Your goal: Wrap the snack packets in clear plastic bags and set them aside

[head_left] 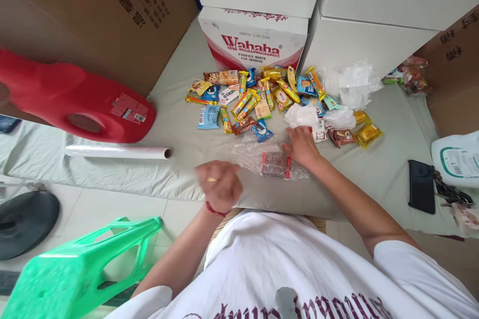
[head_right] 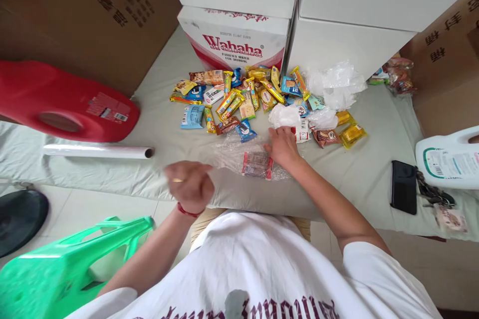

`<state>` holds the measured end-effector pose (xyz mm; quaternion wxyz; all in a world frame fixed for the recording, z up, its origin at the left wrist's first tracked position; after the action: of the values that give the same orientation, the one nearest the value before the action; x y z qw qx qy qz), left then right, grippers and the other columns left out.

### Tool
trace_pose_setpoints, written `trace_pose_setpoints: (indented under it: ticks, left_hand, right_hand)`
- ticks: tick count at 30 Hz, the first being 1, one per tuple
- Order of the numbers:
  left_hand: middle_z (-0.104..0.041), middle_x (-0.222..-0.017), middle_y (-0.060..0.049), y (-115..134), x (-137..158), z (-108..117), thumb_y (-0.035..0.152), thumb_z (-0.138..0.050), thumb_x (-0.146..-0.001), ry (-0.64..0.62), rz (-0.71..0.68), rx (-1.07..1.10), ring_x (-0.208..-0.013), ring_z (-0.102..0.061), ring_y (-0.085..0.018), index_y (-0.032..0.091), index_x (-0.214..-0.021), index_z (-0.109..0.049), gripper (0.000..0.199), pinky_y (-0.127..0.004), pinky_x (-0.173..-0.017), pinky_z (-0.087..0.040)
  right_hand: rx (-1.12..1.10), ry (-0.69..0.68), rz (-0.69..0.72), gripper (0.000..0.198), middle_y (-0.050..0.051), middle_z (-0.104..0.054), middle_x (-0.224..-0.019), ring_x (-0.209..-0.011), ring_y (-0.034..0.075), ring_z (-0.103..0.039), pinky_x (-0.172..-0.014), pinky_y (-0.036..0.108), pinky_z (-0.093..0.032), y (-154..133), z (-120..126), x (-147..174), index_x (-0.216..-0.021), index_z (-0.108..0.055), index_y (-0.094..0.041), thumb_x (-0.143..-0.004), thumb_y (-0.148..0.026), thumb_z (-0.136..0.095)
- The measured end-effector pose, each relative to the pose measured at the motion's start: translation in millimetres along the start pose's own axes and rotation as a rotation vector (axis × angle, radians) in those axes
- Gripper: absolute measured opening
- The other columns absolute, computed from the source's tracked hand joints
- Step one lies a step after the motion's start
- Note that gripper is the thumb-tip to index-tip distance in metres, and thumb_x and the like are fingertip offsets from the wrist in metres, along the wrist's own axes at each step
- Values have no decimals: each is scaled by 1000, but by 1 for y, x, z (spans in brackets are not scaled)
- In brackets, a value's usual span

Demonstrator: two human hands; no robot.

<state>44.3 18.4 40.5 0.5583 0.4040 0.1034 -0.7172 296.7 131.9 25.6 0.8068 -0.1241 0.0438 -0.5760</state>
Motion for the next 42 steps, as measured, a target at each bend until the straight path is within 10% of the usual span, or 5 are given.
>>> trace_pose_setpoints:
  ticks: [8, 20, 27, 33, 42]
  left_hand:
    - [-75, -107, -8, 38, -25, -79, 20, -51, -98, -823, -158, 10, -99, -58, -27, 26, -108, -74, 26, -42, -81, -39]
    - [-70, -79, -5, 5, 3, -85, 24, -56, -91, -672, 323, 603, -75, -64, -19, 20, -83, -75, 21, -33, -73, -48]
    - [-68, -103, -11, -68, -11, -77, 35, -39, -103, -164, 798, 385, -104, -57, -23, 16, -101, -65, 33, -46, -103, -42]
    - [-64, -129, -13, -40, -17, -59, 35, -83, -71, -612, 620, 212, -137, -41, -38, 21, -78, -67, 23, -54, -111, -36]
    - [-66, -69, 1, 24, -19, -53, 37, -53, -87, -800, 682, 647, -67, -60, -16, 20, -76, -68, 25, -28, -64, -45]
  right_hand:
    - [-281, -261, -52, 17, 3, -69, -75, -71, 17, -57, -68, 26, -37, 9, 6, -30, -99, -76, -16, -93, -25, -63]
    - [-239, -168, 381, 54, 13, -69, -107, -93, 23, -63, -84, 35, -51, -31, -37, 61, -154, -45, -15, -101, -15, -43]
    - [-84, -196, 519, 45, 12, -65, -107, -98, 25, -58, -88, 39, -49, -41, -26, 73, -149, -53, -20, -106, -33, -49]
    - [25, -168, 499, 47, 10, -62, -101, -94, 24, -55, -83, 37, -47, -43, -33, 76, -152, -51, -25, -105, -22, -48]
    - [-18, -189, 407, 31, 13, -60, -104, -103, 28, -51, -95, 46, -47, -49, -36, 87, -124, -70, -18, -102, -17, -48]
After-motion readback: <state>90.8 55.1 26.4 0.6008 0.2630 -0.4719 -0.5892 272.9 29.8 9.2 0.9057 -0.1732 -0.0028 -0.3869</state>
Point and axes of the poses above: each hand's wrist, its own x-axis away from the middle knuckle, its own z-axis out of the back of the hand, y = z × x, the point moved 1 cm from there along -x, towards the middle knuckle
